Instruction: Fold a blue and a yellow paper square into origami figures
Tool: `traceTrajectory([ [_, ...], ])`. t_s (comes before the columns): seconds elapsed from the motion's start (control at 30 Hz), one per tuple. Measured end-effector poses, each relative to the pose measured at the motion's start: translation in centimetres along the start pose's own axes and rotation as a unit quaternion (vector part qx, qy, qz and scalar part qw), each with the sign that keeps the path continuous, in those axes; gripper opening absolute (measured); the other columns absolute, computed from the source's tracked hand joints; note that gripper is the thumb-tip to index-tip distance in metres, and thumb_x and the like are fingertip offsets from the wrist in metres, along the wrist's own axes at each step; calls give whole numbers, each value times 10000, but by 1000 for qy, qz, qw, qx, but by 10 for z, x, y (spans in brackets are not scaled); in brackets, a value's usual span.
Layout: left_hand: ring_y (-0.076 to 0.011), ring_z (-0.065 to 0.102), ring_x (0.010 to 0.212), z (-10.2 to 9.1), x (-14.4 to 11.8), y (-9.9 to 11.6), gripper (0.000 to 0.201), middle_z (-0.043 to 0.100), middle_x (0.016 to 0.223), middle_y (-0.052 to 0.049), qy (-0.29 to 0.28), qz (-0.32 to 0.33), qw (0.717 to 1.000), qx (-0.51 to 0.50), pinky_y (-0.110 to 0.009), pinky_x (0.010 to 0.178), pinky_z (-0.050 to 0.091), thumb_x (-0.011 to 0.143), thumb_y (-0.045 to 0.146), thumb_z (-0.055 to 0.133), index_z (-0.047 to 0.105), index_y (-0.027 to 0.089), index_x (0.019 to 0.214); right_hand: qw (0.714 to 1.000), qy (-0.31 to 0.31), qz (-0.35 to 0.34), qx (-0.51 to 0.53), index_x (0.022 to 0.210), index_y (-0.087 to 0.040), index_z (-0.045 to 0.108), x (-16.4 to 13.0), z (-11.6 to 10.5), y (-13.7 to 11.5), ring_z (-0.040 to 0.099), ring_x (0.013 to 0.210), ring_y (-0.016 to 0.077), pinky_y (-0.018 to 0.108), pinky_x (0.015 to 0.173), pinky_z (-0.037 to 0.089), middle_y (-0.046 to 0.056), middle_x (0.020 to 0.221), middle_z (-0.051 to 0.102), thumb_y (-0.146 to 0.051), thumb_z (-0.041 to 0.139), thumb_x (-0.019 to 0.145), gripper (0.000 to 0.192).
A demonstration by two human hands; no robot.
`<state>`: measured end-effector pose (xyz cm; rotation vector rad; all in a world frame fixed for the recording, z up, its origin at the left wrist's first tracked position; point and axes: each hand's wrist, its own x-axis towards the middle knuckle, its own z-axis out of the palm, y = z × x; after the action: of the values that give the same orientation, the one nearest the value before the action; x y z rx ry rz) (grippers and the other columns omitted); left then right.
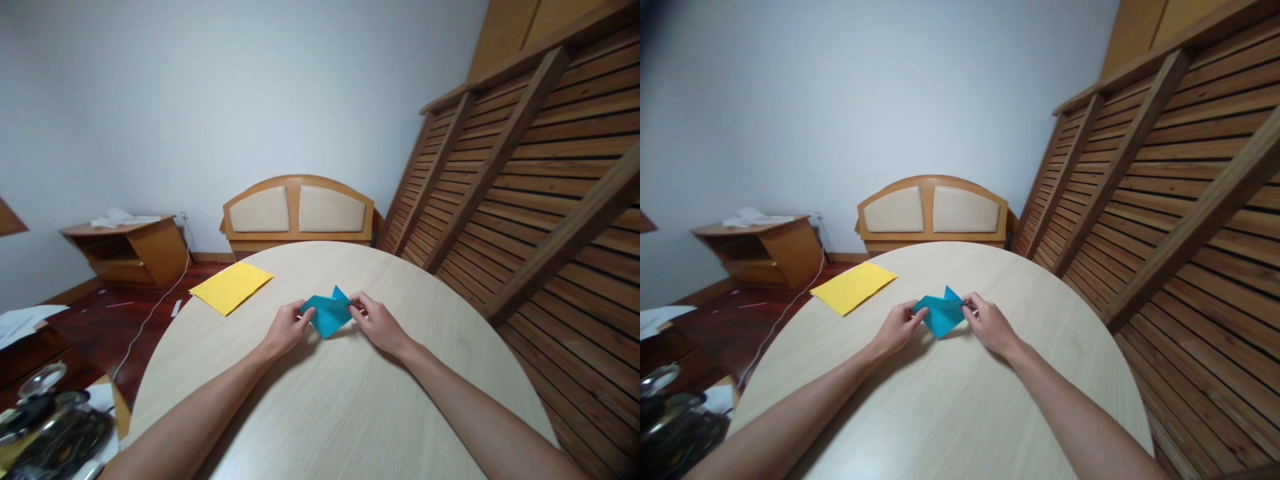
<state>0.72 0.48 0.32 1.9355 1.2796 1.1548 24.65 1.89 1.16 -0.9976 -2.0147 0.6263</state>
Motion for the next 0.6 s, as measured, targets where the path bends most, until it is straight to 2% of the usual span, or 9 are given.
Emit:
traceTrajectory([
  [0.17, -138, 545, 583, -1, 4, 0, 483, 620, 656, -38, -24, -55, 982, -177, -252, 555, 423, 814, 609, 636, 641, 128, 773, 995, 19, 15, 100, 1038, -193, 627, 3, 2, 3, 640, 846, 182, 298, 739, 494, 42, 932, 684, -346, 602, 903, 205],
  [0.3, -146, 609, 600, -4, 5, -2, 467, 665, 701, -53, -35, -91, 959, -267, -245, 563, 452, 760, 570, 720, 673, 123, 886, 986, 9, 17, 166, 988, -181, 663, 4, 0, 11, 642, 846, 181, 314, 768, 507, 42, 915, 690, -326, 612, 879, 188],
  [0.43, -168, 664, 647, -6, 6, -3, 457, 704, 765, -74, -29, -136, 943, -303, -242, 578, 462, 772, 473, 735, 693, 125, 1065, 980, -13, 38, 197, 1007, -178, 709, 4, -2, 18, 656, 798, 178, 330, 756, 520, 46, 896, 705, -263, 587, 857, 211],
  [0.6, -174, 672, 663, -3, 7, -4, 399, 720, 802, -101, 3, -173, 935, -311, -244, 582, 469, 751, 379, 731, 725, 103, 1039, 989, -27, -13, 145, 1006, -206, 777, 3, -5, 15, 644, 899, 189, 323, 788, 502, 71, 983, 699, -197, 558, 844, 273],
])
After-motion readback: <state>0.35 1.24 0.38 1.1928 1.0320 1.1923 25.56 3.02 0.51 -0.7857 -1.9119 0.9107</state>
